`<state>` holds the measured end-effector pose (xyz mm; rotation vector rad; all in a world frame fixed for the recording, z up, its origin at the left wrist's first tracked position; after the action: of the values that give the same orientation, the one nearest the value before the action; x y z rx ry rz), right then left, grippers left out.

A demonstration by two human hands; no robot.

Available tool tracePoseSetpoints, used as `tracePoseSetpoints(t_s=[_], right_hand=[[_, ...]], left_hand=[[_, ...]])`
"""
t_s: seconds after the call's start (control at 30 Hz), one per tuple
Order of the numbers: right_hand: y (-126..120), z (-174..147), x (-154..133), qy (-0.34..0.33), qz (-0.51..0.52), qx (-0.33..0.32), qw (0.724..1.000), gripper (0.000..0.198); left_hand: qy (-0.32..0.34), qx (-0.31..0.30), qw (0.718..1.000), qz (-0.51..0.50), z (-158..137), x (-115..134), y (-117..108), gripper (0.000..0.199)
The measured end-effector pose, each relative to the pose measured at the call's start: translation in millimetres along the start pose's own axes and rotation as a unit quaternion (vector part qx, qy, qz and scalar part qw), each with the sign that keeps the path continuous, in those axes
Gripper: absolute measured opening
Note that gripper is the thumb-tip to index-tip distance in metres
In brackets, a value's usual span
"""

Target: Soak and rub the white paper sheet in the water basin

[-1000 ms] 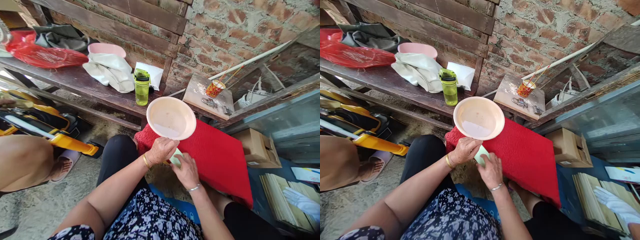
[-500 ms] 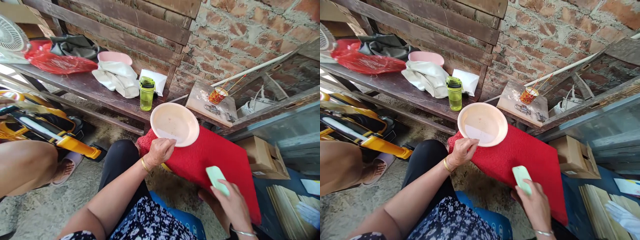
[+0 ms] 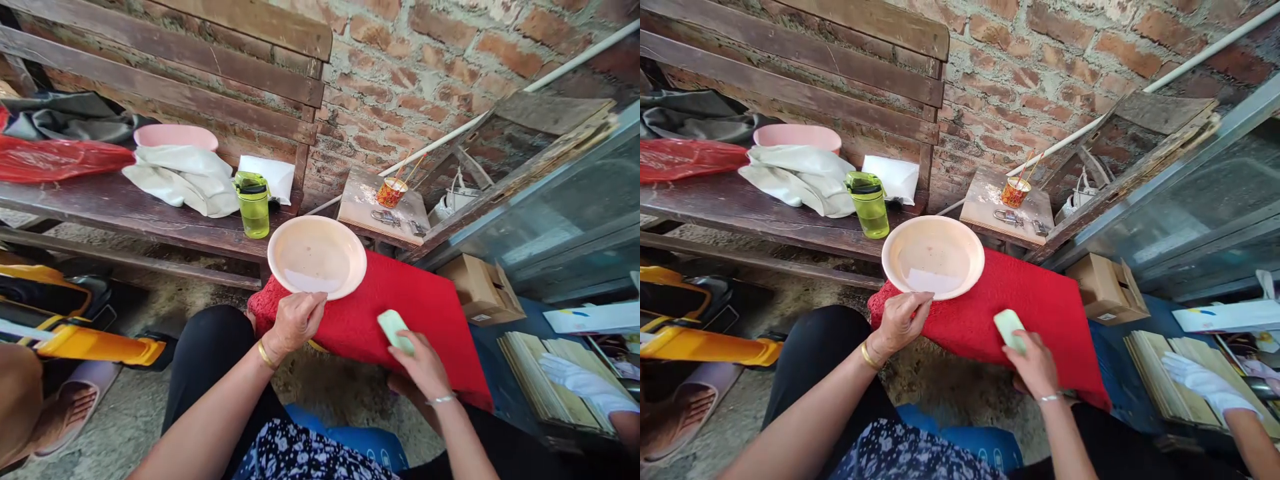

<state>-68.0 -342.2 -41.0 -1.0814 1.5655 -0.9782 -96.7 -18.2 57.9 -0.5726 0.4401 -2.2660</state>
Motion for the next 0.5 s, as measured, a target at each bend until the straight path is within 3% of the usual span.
tracePoseSetpoints(t_s=[0.13,0.2,0.23,0.27,0.33,0.43,0.5], right_hand=[[-48,-17,162,0.217,-0.07,0.036,0.973,0.059],[-72,-33,210,0.287,-0.134,0.07,0.946,0.065],[-81,-40,221,0.301,-0.155,0.088,0.937,0.066],[-85,-45,221,0.298,-0.162,0.102,0.935,0.067],[-76,-49,197,0.244,-0.133,0.099,0.956,0.061],[-36,-49,113,0.078,-0.047,0.033,0.995,0.041],[-9,-50,53,-0.036,-0.014,-0.017,0.999,0.034]], left_hand=[[0.014,-0.027,0.999,-0.011,-5,8,11,0.012],[0.022,-0.04,0.999,-0.017,-10,11,19,0.012],[0.025,-0.049,0.998,-0.02,-12,13,24,0.013],[0.029,-0.061,0.997,-0.022,-15,15,29,0.014],[0.04,-0.094,0.994,-0.025,-20,24,39,0.017],[0.061,-0.19,0.978,-0.057,-33,49,62,0.019],[0.055,-0.272,0.955,-0.1,-50,68,85,0.02]])
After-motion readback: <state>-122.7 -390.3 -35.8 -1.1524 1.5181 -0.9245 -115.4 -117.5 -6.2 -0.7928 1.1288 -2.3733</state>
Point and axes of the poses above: each hand's wrist, its own z-axis towards the middle knuckle, its own y-axis out of the palm, x = y × z, the point moved 9 cm from there along z, towards the middle knuckle, and after that the axes turned 7 degrees about y, right-handed, at the moved point
